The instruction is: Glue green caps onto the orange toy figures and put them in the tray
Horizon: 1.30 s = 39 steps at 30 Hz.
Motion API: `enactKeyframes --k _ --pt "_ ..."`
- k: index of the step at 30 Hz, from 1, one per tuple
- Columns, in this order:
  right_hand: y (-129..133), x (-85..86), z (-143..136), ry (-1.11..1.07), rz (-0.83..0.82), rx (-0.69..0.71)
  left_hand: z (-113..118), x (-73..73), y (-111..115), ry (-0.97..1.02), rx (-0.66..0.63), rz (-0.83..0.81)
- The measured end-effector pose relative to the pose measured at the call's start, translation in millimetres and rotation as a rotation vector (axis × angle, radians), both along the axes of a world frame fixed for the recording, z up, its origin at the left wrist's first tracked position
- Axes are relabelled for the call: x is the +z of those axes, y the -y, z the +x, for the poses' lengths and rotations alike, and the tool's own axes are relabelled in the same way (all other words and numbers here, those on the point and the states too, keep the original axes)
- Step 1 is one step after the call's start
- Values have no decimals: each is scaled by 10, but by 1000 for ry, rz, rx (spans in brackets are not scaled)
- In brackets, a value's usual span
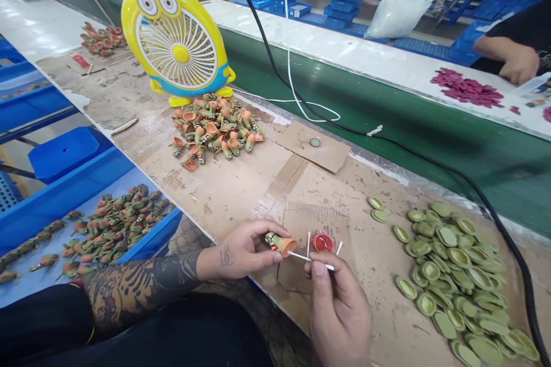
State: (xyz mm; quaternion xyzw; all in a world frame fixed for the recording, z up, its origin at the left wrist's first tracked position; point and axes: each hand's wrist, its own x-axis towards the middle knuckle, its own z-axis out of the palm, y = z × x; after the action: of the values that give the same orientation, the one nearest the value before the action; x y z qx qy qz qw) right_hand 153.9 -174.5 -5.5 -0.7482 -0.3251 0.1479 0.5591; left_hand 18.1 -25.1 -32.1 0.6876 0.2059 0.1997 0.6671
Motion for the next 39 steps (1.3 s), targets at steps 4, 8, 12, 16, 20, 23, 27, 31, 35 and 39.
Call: enactKeyframes --k 4,8,12,16,20,23,27,31,35,39 --pt "3 -28 6 33 -19 -15 -2 17 -4 1 -8 -21" --pt "-5 -50 4 20 -3 -58 0 47 -7 11 -36 -107" --pt "-14 -58 0 15 4 -49 7 60 -12 44 -65 -264" --pt "-4 -34 -11 -34 68 -26 22 62 -25 81 -83 -382" --pt "36 -19 87 26 51 -206 32 64 -45 105 -74 -409" --pt "78 -46 230 231 -185 -262 35 61 -58 125 -61 -417" --pt "105 -119 353 348 -356 -200 41 56 -64 143 -61 -433" --pt "86 -191 373 373 -375 -151 47 60 -60 154 -67 -440" --pt "73 -181 349 364 -363 -129 40 82 -64 127 -62 -422" --pt "90 -42 234 263 -236 -270 29 112 -78 104 -64 -376"
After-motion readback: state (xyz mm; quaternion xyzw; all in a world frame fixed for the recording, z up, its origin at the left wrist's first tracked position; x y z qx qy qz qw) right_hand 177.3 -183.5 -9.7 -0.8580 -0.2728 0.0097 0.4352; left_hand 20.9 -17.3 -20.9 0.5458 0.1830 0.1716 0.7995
